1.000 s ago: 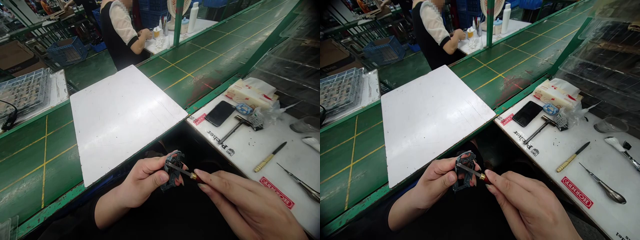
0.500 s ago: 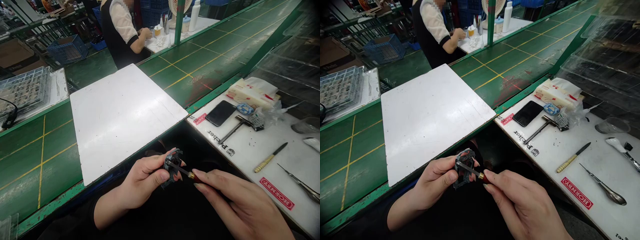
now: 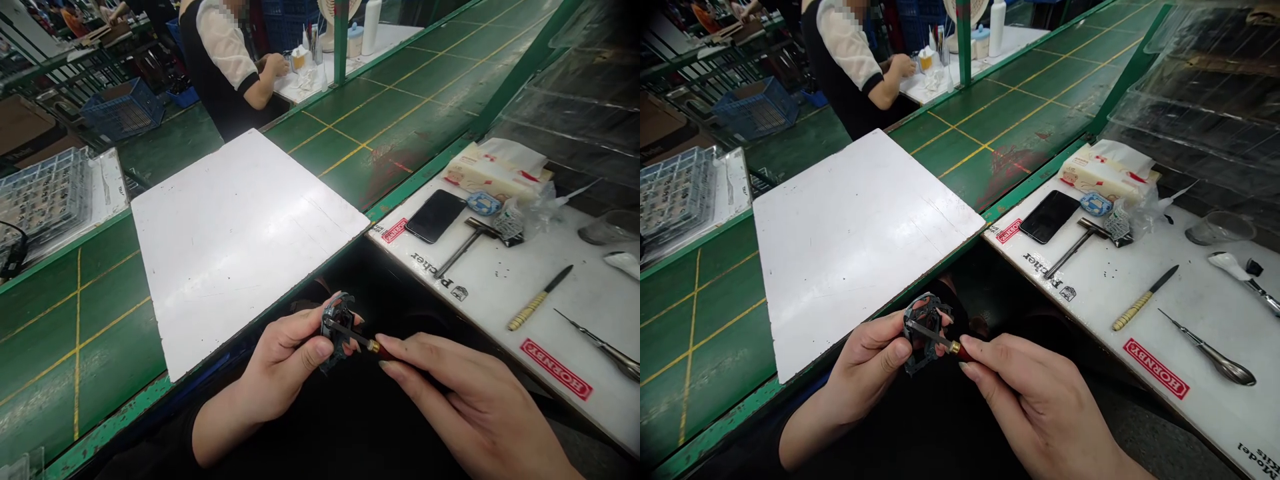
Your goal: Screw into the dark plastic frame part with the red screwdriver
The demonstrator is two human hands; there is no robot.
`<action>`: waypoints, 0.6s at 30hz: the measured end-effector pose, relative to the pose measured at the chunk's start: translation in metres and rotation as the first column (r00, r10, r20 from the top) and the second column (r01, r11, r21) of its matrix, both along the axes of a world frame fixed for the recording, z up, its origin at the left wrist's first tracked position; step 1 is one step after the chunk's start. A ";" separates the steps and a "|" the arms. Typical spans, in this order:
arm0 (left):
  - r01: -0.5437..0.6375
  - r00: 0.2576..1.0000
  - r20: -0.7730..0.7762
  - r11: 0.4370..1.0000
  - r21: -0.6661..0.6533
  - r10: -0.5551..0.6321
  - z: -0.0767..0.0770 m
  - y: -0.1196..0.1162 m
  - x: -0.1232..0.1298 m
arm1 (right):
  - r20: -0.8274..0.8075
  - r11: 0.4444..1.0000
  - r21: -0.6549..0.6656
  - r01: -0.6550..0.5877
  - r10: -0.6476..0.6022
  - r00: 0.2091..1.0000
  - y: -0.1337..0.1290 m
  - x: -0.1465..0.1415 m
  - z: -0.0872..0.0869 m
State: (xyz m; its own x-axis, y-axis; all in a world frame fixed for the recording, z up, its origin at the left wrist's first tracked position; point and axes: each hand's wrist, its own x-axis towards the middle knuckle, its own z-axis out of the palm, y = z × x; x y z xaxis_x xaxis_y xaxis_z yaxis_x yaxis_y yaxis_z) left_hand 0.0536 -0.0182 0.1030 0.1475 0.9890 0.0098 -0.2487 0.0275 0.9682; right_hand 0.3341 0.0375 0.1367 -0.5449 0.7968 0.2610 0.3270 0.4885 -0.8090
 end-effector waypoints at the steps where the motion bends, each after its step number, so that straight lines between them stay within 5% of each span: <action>1: -0.003 1.000 -0.002 1.000 0.012 0.003 0.000 0.000 0.000 | 0.004 1.000 0.000 0.001 -0.001 1.000 0.000 0.000 0.000; 18: -0.004 0.999 -0.048 0.999 0.045 0.006 -0.003 -0.001 -0.006 | -0.017 0.999 0.006 -0.033 0.033 0.999 0.002 -0.007 0.000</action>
